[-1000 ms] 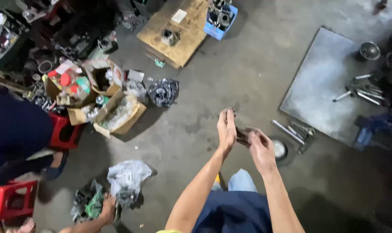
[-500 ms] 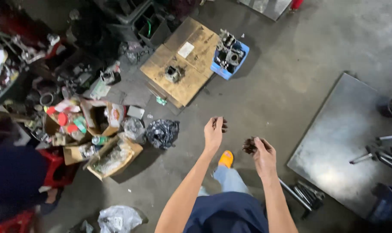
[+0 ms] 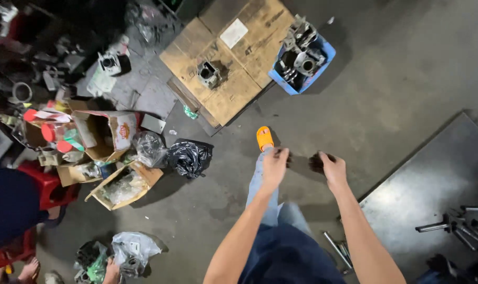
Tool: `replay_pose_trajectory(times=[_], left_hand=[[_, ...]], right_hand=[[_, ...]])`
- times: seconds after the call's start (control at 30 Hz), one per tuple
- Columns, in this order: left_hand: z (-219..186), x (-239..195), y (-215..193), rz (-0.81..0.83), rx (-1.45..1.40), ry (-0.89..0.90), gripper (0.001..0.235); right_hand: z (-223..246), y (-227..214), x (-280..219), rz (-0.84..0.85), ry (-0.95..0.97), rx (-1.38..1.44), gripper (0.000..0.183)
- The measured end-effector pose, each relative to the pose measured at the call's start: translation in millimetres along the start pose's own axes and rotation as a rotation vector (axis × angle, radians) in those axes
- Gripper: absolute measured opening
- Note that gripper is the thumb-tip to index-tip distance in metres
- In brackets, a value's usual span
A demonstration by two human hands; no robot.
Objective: The person fits a small metal part into the lathe chuck and operates the lathe, then carries a round brake drum across the workshop and sets it down. They return to the lathe to reposition the workpiece and turn the machine controls, then walk around the shop handling small metal parts.
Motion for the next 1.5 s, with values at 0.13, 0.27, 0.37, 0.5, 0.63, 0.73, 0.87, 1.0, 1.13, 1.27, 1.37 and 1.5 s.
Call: replay_pose_trajectory(times=[0.13, 0.27, 0.37, 0.5, 0.63, 0.73, 0.87, 1.0, 1.13, 1.27, 1.37, 1.5], left_hand=[[-7.5, 125.9, 69.9, -0.008, 0.167, 0.044, 0.022], [33.2, 230.0, 80.6, 0.054, 0.236, -0.056, 0.022], [76.4, 304.4, 81.6, 0.019, 0.415, -0.088, 0.027], [128.4, 368.1, 68.8, -0.081, 0.327, -0.192, 0.016], [180.3, 416.7, 63.9, -0.199, 0.162, -0.374, 0.014], [181.1, 437.4, 75.7, -0.315, -0.013, -0.449, 0.020], [212.5, 392.3, 105.8, -0.338, 0.081, -0.493, 0.016], [197.3, 386.0, 134.2, -0.318, -0.103, -0.477, 0.012], [149.5, 384.0, 131.3, -0.252, -0.006, -0.483, 0.015], [124.4, 376.4, 122.5, -0.229, 0.130, -0.506, 0.016], [105.7, 353.6, 112.1, -0.180, 0.144, -0.391, 0.016], [45.4, 337.6, 101.2, -0.020, 0.300, -0.243, 0.018]], right_hand=[[3.2, 13.0, 185.1, 0.010, -0.044, -0.152, 0.028], [-27.8, 36.7, 315.8, 0.022, 0.056, -0.162, 0.025], [-27.4, 79.7, 434.0, -0.031, 0.115, -0.198, 0.020], [-61.0, 131.0, 579.0, 0.029, 0.099, -0.169, 0.033], [-89.1, 181.1, 698.3, -0.051, 0.307, -0.113, 0.040], [-92.2, 194.1, 738.8, -0.017, 0.426, -0.161, 0.041], [-135.9, 164.6, 763.1, 0.209, 0.634, -0.148, 0.035], [-145.3, 168.2, 768.7, 0.233, 0.461, -0.022, 0.030], [-129.8, 152.2, 735.9, 0.177, 0.358, 0.126, 0.029], [-59.0, 126.6, 667.7, 0.244, 0.270, 0.154, 0.027], [-22.8, 90.9, 600.4, 0.267, 0.262, 0.261, 0.025], [23.3, 52.5, 470.5, 0.055, 0.386, 0.452, 0.032]])
Point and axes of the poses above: each hand's wrist, its own x-axis towards the middle knuckle, its own y-axis out of the palm, z = x × y, the point moved 1 cm from there along x, towards the middle knuckle, and after that the axes turned 7 degrees about x, right-handed, at the moved point
